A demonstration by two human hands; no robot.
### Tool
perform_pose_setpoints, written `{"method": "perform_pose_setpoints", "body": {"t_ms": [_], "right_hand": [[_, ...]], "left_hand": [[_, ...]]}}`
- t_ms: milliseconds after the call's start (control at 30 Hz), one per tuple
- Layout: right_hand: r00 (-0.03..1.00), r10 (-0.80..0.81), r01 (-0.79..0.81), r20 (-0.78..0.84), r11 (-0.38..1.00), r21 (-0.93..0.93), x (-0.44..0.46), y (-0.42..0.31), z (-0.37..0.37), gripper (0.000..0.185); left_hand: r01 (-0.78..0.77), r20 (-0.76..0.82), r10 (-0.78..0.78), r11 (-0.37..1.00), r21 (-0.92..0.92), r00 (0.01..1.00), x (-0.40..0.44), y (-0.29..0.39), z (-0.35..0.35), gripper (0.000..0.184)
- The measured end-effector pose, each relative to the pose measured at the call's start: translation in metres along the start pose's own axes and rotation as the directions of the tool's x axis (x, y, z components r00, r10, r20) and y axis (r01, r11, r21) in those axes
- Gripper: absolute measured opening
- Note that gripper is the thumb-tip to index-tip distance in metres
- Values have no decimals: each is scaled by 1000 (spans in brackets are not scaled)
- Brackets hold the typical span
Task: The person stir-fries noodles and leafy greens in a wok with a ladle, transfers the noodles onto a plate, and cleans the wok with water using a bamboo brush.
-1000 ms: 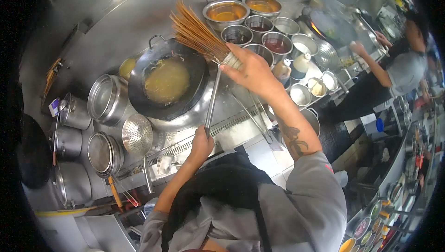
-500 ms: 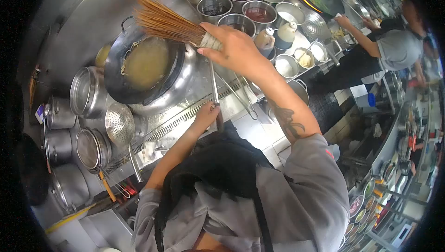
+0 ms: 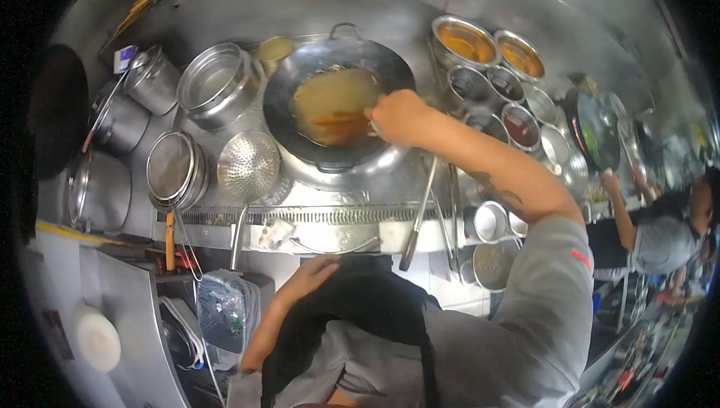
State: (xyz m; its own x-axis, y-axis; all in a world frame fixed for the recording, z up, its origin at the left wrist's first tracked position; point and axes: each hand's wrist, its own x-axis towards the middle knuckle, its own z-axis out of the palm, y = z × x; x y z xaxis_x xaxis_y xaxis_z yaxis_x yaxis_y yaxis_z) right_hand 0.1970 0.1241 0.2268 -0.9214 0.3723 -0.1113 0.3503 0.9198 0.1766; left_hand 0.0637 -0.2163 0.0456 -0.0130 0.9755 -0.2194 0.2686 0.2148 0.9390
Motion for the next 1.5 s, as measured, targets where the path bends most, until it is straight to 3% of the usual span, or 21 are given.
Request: {"method": "perform_pose_setpoints", "body": {"t_ms": [100,133,200,233,267,333,367,467,600,667,767,800,867,900,933,1033,1100,1167,1267,1333,1500], "right_hand": [[945,-187,192,268,981,9,81,-8,30,32],[969,-135,127,208,991,52,110,-5,50,32],[994,-28,11,106,987,158,165,2,83,33],[996,-33,15,83,978,209,167,-6,72,36],[992,-104,90,65,978,189,159,-15,59,38],[970,-240,233,34,962,140,147,-26,36,40],[977,-198,186,82,973,140,154,-26,39,40],[982,131,-151,133,976,155,215,-14,61,38],[994,-62,56,85,996,71,181,-59,39,34],[1000,-22,22,8,1000,-8,185,-58,49,30],[950,257,-276,176,957,90,245,-20,70,31],[966,241,-246,92,968,46,246,-28,69,31],[982,187,-187,-1,982,14,234,-47,66,32],[988,157,-157,-6,987,30,225,-54,62,33],[992,127,-126,-12,991,46,215,-60,59,35],[951,307,-309,47,918,247,235,-32,56,44],[919,368,-393,139,839,377,246,-21,63,37],[934,328,-357,144,829,430,242,-35,60,35],[990,111,-134,92,942,308,177,-60,51,37],[955,70,-152,287,950,273,135,-56,37,38],[895,171,-192,413,981,10,128,-4,27,42]], "left_hand": [[271,-222,-303,949,-161,927,-59,-60,-19,36],[380,-271,-446,887,-264,853,-85,-97,-17,37],[543,-550,-518,829,-133,655,-152,-225,13,36],[533,-603,-262,780,327,754,-216,-329,49,34],[772,-631,-534,612,171,563,-238,-282,59,32],[840,-487,-750,539,-57,448,-293,-269,87,31],[854,-401,-820,498,-148,409,-311,-262,102,31],[869,-254,-894,429,-247,369,-329,-249,123,30],[834,-215,-886,461,-302,412,-317,-256,112,28],[788,-251,-846,531,-312,470,-300,-267,94,28],[672,-362,-728,681,-290,582,-269,-271,55,27],[607,-433,-673,735,-302,599,-256,-270,40,26],[497,-452,-761,648,-578,466,-232,-243,15,26],[377,-448,-832,550,-746,326,-218,-224,2,24],[395,-447,-812,577,-715,377,-209,-213,-10,24],[443,-442,-749,654,-614,493,-206,-212,-7,23],[492,-504,-597,801,-340,624,-222,-266,16,25],[560,-557,-660,741,-372,504,-220,-276,27,29],[743,-337,-779,617,-260,529,-234,-274,28,31],[719,-318,-813,581,-381,489,-231,-280,31,32],[616,-249,-898,431,-659,362,-228,-311,42,35]]}}
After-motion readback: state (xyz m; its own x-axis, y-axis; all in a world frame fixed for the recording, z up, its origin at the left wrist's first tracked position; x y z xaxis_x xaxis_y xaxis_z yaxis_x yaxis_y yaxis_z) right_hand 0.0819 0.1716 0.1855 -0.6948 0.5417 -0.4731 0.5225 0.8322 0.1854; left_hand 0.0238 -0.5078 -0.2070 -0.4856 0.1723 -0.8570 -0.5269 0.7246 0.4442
